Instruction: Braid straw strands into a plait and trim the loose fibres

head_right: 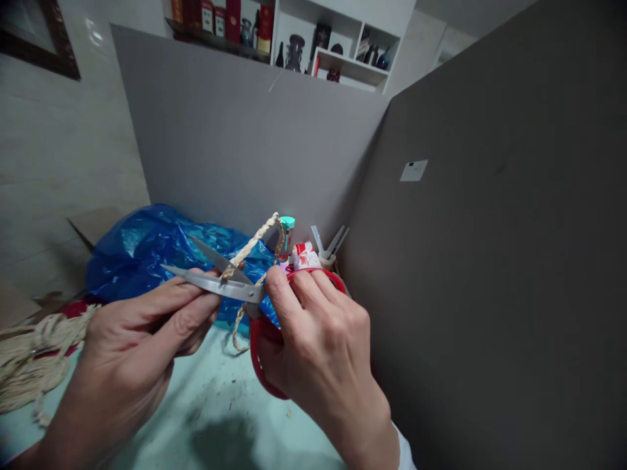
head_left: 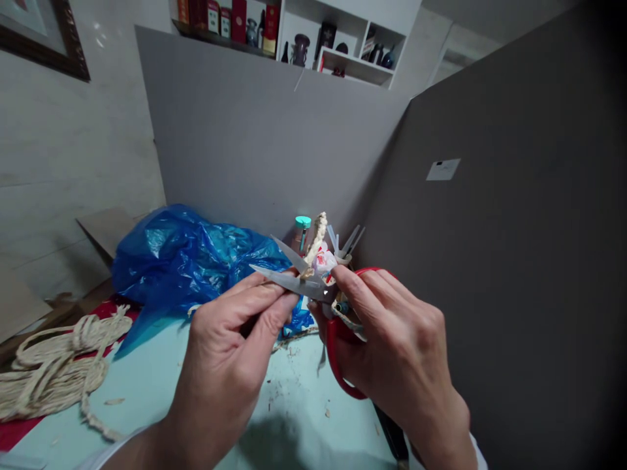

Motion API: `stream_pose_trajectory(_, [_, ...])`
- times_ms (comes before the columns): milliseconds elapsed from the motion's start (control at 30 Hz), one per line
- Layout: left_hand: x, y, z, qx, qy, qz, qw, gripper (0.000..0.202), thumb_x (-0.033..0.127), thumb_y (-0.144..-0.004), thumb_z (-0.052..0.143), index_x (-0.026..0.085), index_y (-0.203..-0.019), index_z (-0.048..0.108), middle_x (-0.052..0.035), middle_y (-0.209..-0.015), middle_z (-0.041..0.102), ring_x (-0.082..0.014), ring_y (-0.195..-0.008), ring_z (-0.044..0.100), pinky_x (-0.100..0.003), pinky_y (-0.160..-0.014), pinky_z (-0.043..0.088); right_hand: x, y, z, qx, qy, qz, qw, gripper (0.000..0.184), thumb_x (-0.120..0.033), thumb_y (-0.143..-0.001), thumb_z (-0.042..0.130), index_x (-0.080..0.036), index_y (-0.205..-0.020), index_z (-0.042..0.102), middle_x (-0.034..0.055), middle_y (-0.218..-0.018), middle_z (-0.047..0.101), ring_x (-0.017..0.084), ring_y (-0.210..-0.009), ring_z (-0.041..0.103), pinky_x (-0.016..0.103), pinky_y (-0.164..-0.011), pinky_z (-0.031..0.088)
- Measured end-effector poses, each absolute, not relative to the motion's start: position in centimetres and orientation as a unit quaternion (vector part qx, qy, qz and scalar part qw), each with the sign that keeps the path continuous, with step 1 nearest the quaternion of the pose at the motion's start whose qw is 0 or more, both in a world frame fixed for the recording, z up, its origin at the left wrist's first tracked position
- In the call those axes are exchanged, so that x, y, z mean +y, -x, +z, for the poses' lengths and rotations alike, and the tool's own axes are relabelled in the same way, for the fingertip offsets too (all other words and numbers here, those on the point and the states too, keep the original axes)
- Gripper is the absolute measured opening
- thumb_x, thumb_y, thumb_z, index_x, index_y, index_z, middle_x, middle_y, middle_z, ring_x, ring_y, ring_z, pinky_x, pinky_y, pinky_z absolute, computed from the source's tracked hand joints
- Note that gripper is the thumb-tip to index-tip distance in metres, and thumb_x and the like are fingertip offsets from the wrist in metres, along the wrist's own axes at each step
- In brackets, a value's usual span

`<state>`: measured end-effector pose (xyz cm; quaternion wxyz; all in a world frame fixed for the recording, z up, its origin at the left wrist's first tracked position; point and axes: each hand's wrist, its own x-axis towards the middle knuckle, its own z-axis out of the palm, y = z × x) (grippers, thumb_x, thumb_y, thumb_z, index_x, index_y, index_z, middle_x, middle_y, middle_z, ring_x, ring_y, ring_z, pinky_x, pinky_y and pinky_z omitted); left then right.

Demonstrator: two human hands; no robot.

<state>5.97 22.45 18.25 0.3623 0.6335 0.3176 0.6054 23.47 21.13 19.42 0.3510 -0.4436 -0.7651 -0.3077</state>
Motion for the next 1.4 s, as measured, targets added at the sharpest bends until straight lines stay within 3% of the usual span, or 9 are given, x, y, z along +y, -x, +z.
stream_pose_trajectory(200, [22.2, -5.9, 18.0, 0.299, -0.586, 0.593, 0.465, 0.019, 0.026, -0.091, 0.064, 0.021, -0.074, 0.071, 0.0029, -0.063, 0.042, -0.0101, -0.053, 0.032, -0.024, -0.044, 0.027, 21.5, -24.0, 19.0, -0.767, 0.421, -0.316, 0.367, 0.026, -0.007, -0.075, 0.056, -0.017, -0.098, 0.064, 0.0051, -0.08, 0.068, 0.016, -0.065, 0.059, 0.027, -0.058, 0.043])
stream_pose_trajectory(500, [22.3, -5.9, 18.1, 0.284, -0.533, 0.594, 0.532, 0.012, 0.026, -0.088, 0.07, 0.022, -0.079, 0.076, 0.0037, -0.068, 0.045, -0.0064, -0.051, 0.028, -0.023, -0.043, 0.022, 22.0, -24.7, 19.2, -0.782, 0.397, -0.32, 0.358, 0.022, -0.008, -0.081, 0.053, -0.014, -0.099, 0.065, 0.0029, -0.069, 0.064, 0.012, -0.055, 0.051, 0.023, -0.05, 0.037])
stream_pose_trajectory(633, [22.1, -5.8, 18.3, 0.278, -0.524, 0.599, 0.538, 0.01, 0.027, -0.087, 0.073, 0.026, -0.092, 0.081, 0.002, -0.073, 0.054, -0.007, -0.055, 0.036, -0.02, -0.045, 0.029, 22.2, -25.0, 19.3, -0.781, 0.405, -0.296, 0.372, 0.02, -0.008, -0.083, 0.055, -0.014, -0.098, 0.066, 0.0027, -0.072, 0.066, 0.011, -0.057, 0.053, 0.022, -0.051, 0.04])
stream_pose_trajectory(733, [22.0, -5.8, 18.5, 0.266, -0.524, 0.607, 0.536, 0.017, 0.028, -0.086, 0.073, 0.031, -0.102, 0.081, -0.0007, -0.087, 0.066, -0.0093, -0.067, 0.05, -0.018, -0.056, 0.04, 22.3, -24.8, 19.4, -0.752, 0.425, -0.208, 0.46, 0.014, -0.01, -0.084, 0.06, -0.016, -0.095, 0.067, -0.0007, -0.069, 0.063, 0.009, -0.055, 0.051, 0.021, -0.051, 0.042])
stream_pose_trajectory(833, [21.9, -5.7, 18.5, 0.26, -0.527, 0.612, 0.529, 0.015, 0.031, -0.086, 0.075, 0.031, -0.098, 0.082, 0.0006, -0.08, 0.067, -0.008, -0.064, 0.048, -0.016, -0.052, 0.037, 22.3, -24.5, 19.4, -0.699, 0.44, -0.017, 0.563, 0.006, -0.022, -0.088, 0.065, -0.02, -0.093, 0.067, -0.0018, -0.071, 0.062, 0.008, -0.052, 0.051, 0.02, -0.048, 0.043])
stream_pose_trajectory(933, [22.0, -5.8, 18.4, 0.272, -0.529, 0.602, 0.533, 0.012, 0.033, -0.083, 0.077, 0.029, -0.093, 0.082, 0.0009, -0.077, 0.066, -0.0075, -0.062, 0.046, -0.016, -0.051, 0.035, 22.3, -24.1, 19.6, -0.637, 0.414, 0.191, 0.621, 0.013, -0.032, -0.089, 0.068, -0.024, -0.099, 0.066, -0.0008, -0.077, 0.068, 0.01, -0.057, 0.061, 0.02, -0.048, 0.049])
stream_pose_trajectory(1033, [22.1, -6.0, 18.2, 0.287, -0.53, 0.554, 0.574, 0.013, 0.036, -0.084, 0.075, 0.025, -0.089, 0.078, 0.0005, -0.074, 0.063, -0.0077, -0.06, 0.043, -0.017, -0.05, 0.033, 22.3, -23.6, 20.1, -0.603, 0.359, 0.311, 0.64, 0.027, -0.032, -0.08, 0.078, -0.024, -0.099, 0.062, -0.0002, -0.084, 0.072, 0.014, -0.069, 0.071, 0.023, -0.059, 0.059])
stream_pose_trajectory(1133, [22.3, -6.4, 18.1, 0.286, -0.541, 0.508, 0.607, 0.014, 0.036, -0.085, 0.071, 0.022, -0.084, 0.073, 0.002, -0.068, 0.053, -0.0072, -0.056, 0.037, -0.017, -0.048, 0.029, 22.5, -23.3, 20.3, -0.586, 0.321, 0.37, 0.645, 0.035, -0.028, -0.076, 0.081, -0.025, -0.1, 0.055, -0.0009, -0.087, 0.073, 0.016, -0.074, 0.073, 0.028, -0.069, 0.063])
stream_pose_trajectory(1400, [22.4, -7.0, 17.7, 0.296, -0.545, 0.48, 0.62, 0.021, 0.037, -0.086, 0.068, 0.018, -0.077, 0.069, 0.0052, -0.06, 0.036, -0.0064, -0.054, 0.028, -0.016, -0.046, 0.024, 22.6, -23.1, 19.9, -0.576, 0.306, 0.373, 0.66, 0.045, -0.024, -0.077, 0.078, -0.029, -0.108, 0.046, -0.0037, -0.083, 0.071, 0.016, -0.074, 0.072, 0.032, -0.07, 0.063])
